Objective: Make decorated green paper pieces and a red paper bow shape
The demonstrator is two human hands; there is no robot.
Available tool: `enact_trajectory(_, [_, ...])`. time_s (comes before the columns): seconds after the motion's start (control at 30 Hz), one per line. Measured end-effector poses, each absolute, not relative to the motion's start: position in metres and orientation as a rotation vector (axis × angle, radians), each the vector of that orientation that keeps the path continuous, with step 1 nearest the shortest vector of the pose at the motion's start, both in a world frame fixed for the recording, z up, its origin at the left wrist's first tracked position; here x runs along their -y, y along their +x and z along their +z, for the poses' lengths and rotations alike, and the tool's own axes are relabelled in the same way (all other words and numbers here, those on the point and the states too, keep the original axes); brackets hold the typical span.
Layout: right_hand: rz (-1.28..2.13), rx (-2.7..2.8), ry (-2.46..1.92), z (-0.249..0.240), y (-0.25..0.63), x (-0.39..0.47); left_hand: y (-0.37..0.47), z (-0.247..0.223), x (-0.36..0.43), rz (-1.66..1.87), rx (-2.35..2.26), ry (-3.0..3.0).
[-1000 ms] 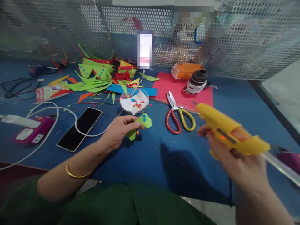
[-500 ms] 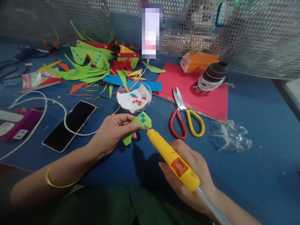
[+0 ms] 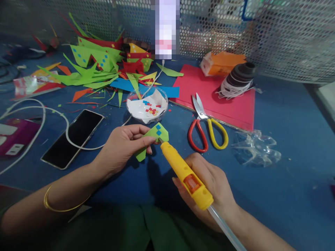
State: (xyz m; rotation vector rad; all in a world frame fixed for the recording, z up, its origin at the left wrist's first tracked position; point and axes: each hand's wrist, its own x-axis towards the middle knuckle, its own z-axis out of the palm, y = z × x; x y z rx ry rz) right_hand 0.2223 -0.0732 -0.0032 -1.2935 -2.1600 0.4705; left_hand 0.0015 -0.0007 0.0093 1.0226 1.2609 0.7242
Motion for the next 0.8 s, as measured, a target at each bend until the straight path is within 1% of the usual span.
enact_trajectory(0.33, [0.411, 2.208, -1.308, -0.0031, 0.2227, 0.0713, 0.0017, 0.0096, -0.0006, 0.739, -1.252, 1.028])
enact_trajectory(0.8, [0.423, 2.194, -1.36, -0.0068, 0.223, 0.073, 0.0014, 0.0079, 0.0005, 0.751, -1.238, 1.057])
